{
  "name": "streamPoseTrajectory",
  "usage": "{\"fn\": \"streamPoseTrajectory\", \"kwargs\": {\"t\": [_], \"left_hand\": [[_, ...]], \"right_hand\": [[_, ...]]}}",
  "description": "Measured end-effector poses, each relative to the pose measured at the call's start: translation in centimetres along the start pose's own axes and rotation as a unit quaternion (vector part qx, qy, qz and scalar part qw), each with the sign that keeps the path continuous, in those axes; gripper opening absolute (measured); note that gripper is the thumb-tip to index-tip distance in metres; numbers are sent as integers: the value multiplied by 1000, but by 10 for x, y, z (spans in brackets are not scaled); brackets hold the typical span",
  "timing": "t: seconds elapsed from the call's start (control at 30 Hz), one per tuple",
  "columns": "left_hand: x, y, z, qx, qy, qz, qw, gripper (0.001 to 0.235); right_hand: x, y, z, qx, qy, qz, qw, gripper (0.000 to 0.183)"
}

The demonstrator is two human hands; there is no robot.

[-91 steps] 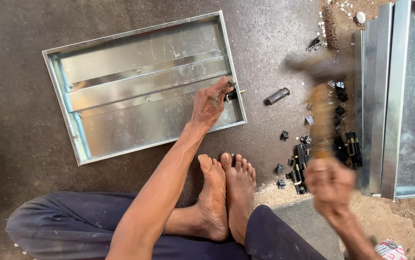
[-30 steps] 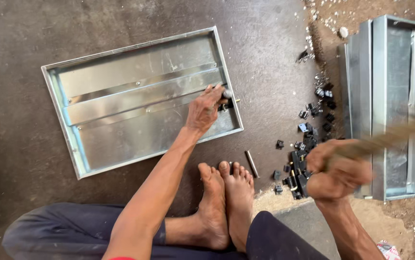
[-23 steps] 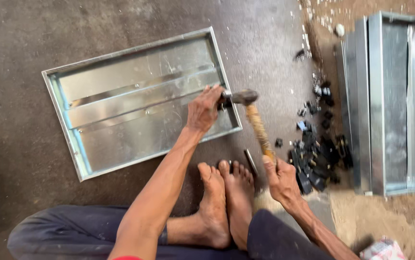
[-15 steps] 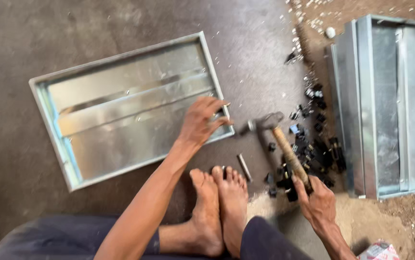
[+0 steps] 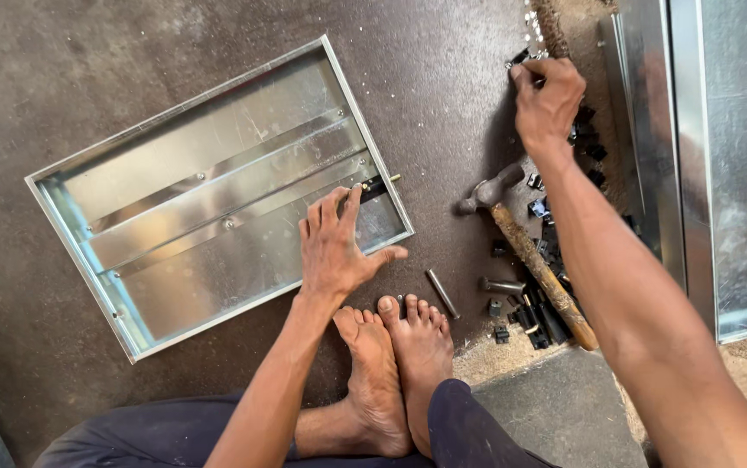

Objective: The person attaches small black plastic components to the inside corners of a metal tray by hammering them into place and then moves the tray to a stack.

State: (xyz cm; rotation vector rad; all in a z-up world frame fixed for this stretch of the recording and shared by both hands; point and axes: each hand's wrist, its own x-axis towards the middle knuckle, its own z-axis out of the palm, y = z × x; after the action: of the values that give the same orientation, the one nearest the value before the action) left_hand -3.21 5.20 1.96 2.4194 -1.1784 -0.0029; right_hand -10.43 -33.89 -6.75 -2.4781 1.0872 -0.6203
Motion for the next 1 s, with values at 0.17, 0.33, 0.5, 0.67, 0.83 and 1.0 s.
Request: {"fn": "streamPoseTrajectory", "kwargs": {"t": [0.17,0.33,0.5,0.67,0.83,1.0], "left_hand": [[-34,-3,-12,-57,-57,-75,994,83],[-46,-16,-57,-165,-101,-91,977,24],[28,-2,-131,-207,-23,-84,975,21],[72,-2,-158,-190,-60,-128,971,30],[13,4,-58,-167,-63,-115,977,30],[-21,-12,8,-155,-70,-119,978,26]], "right_hand": [[-14,-14,-40,8,-37,-14,999,8],[-107,-67,-71,103,-1,-300,948,14],[-162,-149,-31,162,-197,-299,919,29],[-151,-181,-7,149,-249,-207,934,50],[-182,-124,-114,70,-103,-196,973,32],[-235,-77,-192,-172,-232,19,957,53]]}}
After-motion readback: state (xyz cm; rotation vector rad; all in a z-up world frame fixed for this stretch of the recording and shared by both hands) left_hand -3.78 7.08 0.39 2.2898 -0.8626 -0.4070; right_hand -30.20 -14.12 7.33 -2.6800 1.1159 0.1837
